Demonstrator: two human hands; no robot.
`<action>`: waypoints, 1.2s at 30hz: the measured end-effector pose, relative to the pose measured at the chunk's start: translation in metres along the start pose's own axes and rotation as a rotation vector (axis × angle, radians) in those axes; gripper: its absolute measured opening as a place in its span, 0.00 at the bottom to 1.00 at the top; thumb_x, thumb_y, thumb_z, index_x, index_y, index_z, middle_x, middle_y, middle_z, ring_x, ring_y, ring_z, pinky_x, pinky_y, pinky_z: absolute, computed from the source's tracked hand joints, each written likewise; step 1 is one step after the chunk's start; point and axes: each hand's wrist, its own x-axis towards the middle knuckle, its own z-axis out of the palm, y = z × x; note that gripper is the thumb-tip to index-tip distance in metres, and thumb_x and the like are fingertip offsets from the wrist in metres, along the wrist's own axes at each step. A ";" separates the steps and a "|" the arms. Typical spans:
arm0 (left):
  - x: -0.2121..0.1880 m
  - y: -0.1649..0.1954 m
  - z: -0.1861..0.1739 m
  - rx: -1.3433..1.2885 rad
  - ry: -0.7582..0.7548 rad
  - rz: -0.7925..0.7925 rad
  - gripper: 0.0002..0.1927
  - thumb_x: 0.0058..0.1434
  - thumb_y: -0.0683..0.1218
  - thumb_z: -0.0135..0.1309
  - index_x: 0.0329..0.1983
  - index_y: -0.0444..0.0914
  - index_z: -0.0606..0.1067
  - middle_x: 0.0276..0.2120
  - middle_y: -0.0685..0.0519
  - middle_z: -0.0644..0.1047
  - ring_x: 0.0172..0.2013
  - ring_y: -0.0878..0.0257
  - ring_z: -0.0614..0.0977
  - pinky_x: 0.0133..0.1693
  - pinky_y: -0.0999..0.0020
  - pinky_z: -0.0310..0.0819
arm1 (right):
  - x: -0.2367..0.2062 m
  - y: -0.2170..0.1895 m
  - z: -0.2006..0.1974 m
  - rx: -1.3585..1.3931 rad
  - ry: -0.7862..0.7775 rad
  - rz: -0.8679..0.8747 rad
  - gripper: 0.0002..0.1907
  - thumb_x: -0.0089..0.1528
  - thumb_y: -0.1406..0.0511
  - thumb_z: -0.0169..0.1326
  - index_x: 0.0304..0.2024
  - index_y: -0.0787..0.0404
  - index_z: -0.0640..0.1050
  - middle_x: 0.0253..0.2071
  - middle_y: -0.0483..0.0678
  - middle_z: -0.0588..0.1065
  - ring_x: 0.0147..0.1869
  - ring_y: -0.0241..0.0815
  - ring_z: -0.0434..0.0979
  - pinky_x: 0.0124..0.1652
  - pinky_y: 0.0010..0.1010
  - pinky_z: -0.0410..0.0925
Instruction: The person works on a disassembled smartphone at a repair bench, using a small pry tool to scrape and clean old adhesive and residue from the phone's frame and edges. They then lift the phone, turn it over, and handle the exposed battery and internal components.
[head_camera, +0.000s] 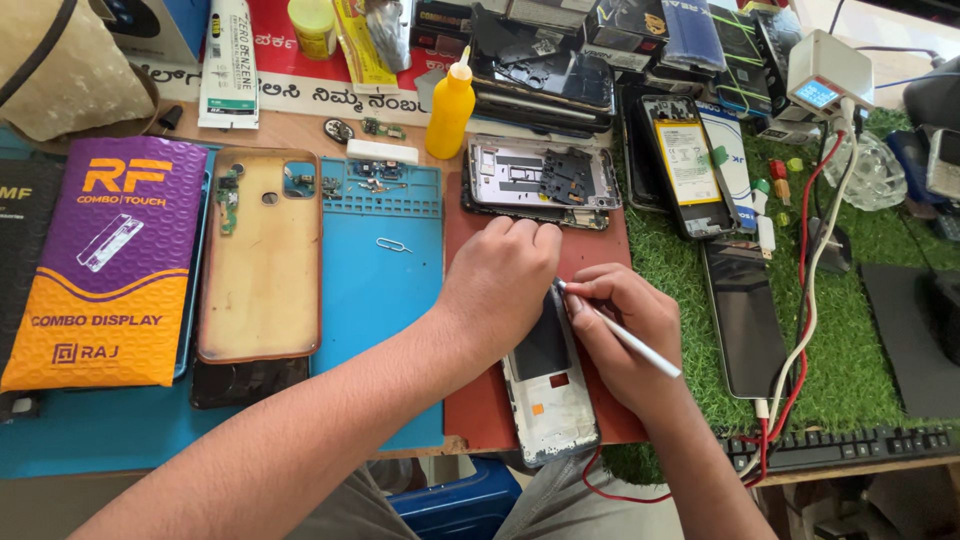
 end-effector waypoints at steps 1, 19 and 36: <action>0.000 0.000 0.000 0.005 0.004 0.005 0.10 0.47 0.40 0.58 0.33 0.36 0.73 0.33 0.49 0.77 0.39 0.54 0.80 0.44 0.64 0.74 | -0.001 0.001 0.000 0.049 0.010 0.034 0.03 0.63 0.74 0.54 0.39 0.71 0.76 0.41 0.51 0.79 0.37 0.31 0.78 0.38 0.21 0.72; 0.000 0.000 -0.002 -0.017 -0.013 -0.014 0.11 0.46 0.40 0.58 0.34 0.36 0.74 0.33 0.49 0.77 0.39 0.53 0.80 0.44 0.64 0.74 | 0.001 0.000 -0.002 -0.075 -0.016 -0.077 0.05 0.60 0.74 0.56 0.38 0.70 0.76 0.41 0.51 0.79 0.39 0.33 0.78 0.40 0.23 0.71; 0.000 0.000 -0.002 -0.006 -0.012 -0.003 0.11 0.45 0.39 0.58 0.34 0.36 0.73 0.33 0.49 0.77 0.39 0.54 0.80 0.44 0.63 0.74 | 0.001 -0.004 -0.003 -0.078 -0.015 0.002 0.05 0.57 0.74 0.57 0.37 0.70 0.78 0.41 0.51 0.79 0.35 0.34 0.77 0.35 0.23 0.69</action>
